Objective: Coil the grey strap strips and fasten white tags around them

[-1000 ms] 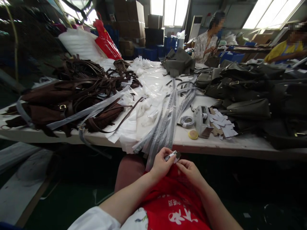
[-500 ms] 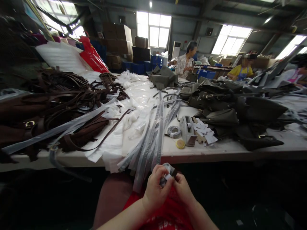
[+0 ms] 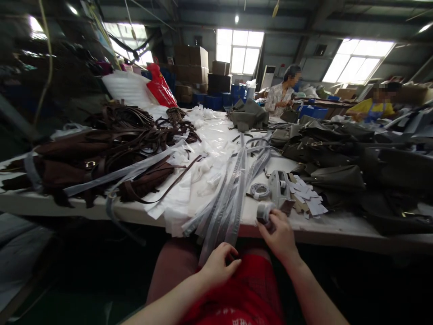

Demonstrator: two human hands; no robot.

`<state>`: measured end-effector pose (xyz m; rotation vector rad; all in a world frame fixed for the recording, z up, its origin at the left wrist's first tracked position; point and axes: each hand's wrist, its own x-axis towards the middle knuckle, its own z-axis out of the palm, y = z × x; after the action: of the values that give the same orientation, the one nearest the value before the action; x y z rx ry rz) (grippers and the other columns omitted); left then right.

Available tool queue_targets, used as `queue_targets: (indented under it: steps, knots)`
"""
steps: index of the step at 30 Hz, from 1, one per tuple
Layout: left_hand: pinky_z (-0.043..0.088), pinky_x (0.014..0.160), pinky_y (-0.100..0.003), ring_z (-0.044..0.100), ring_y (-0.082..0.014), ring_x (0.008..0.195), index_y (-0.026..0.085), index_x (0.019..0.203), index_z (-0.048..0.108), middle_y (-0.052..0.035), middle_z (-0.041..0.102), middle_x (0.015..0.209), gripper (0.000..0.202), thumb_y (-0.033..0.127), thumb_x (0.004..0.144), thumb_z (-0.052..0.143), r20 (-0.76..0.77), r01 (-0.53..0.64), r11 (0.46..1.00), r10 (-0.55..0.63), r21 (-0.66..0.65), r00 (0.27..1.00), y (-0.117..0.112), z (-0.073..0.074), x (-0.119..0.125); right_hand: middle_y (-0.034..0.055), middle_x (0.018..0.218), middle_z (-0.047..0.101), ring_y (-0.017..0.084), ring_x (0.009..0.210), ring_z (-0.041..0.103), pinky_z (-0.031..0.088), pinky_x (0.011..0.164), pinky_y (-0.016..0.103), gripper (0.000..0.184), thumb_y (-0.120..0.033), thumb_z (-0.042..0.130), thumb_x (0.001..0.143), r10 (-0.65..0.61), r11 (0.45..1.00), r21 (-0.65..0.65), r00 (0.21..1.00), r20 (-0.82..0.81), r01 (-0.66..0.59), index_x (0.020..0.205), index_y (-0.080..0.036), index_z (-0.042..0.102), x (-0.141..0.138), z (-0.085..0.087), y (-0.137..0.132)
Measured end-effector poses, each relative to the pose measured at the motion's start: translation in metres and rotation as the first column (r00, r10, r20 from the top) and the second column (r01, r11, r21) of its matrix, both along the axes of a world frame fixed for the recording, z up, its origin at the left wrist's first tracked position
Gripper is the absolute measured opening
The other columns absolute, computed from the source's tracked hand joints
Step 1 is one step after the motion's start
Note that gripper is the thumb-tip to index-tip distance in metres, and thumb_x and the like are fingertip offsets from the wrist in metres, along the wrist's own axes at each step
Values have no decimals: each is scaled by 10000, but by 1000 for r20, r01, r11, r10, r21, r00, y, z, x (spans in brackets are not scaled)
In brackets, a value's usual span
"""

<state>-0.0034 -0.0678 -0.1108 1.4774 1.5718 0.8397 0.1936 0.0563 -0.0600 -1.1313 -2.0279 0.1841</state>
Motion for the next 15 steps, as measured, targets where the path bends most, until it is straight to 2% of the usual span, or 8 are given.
queue_targets:
  steps: [2, 4, 6, 8, 11, 13, 15]
  knots:
    - [488, 783, -315, 603, -186, 837, 181, 885, 642, -60, 619, 957, 147, 281, 780, 618, -8, 22, 999, -22, -34, 1000, -5, 2, 2, 162, 1062, 622, 334, 1062, 542, 430, 973, 459, 252, -438, 614, 859, -102, 983, 159, 990, 93, 87, 779, -198, 610, -3, 17, 37]
    - [484, 789, -311, 604, -190, 849, 186, 883, 652, -57, 626, 958, 144, 282, 780, 621, -6, 34, 999, -34, -35, 999, -9, 5, 2, 198, 1130, 612, 357, 1146, 503, 376, 1037, 478, 249, -420, 585, 872, -209, 963, 209, 963, 172, 172, 823, -180, 630, -7, 26, 76]
    - [481, 800, -316, 606, -196, 859, 186, 890, 660, -59, 631, 960, 152, 288, 784, 623, -17, 19, 1000, -19, -20, 1000, -10, 7, -2, 233, 1207, 593, 378, 1203, 468, 338, 1058, 498, 281, -379, 553, 878, -272, 960, 149, 921, 279, 238, 955, -129, 655, -13, 26, 110]
    - [480, 810, -323, 609, -207, 870, 185, 898, 670, -62, 640, 958, 168, 302, 786, 628, -43, -28, 1000, 27, -5, 999, -11, 6, -9, 237, 1232, 599, 375, 1211, 474, 332, 1057, 487, 315, -302, 573, 833, -238, 971, 57, 892, 385, 234, 1052, -90, 655, -19, 19, 133]
    - [483, 821, -332, 615, -221, 881, 181, 896, 686, -69, 667, 943, 183, 318, 813, 598, -68, -117, 993, 117, 12, 991, -9, 2, -23, 246, 1247, 606, 364, 1230, 482, 303, 1086, 459, 398, -209, 609, 754, -144, 985, -24, 886, 440, 172, 1116, -47, 645, -29, 7, 142]
    - [487, 821, -333, 624, -228, 884, 178, 882, 695, -73, 688, 922, 212, 324, 851, 545, -61, -150, 989, 150, 8, 987, -7, -2, -31, 267, 1333, 549, 364, 1297, 432, 271, 1109, 457, 461, -203, 566, 800, -137, 984, -48, 894, 426, 174, 1220, -13, 589, -36, 2, 134]
    - [490, 806, -329, 633, -231, 880, 173, 868, 698, -76, 703, 898, 250, 331, 875, 504, -52, -154, 988, 154, -8, 987, -4, -5, -37, 249, 1348, 547, 346, 1291, 453, 311, 1082, 446, 436, -235, 479, 890, -128, 979, -96, 906, 403, 181, 1272, -44, 565, -44, -2, 120]
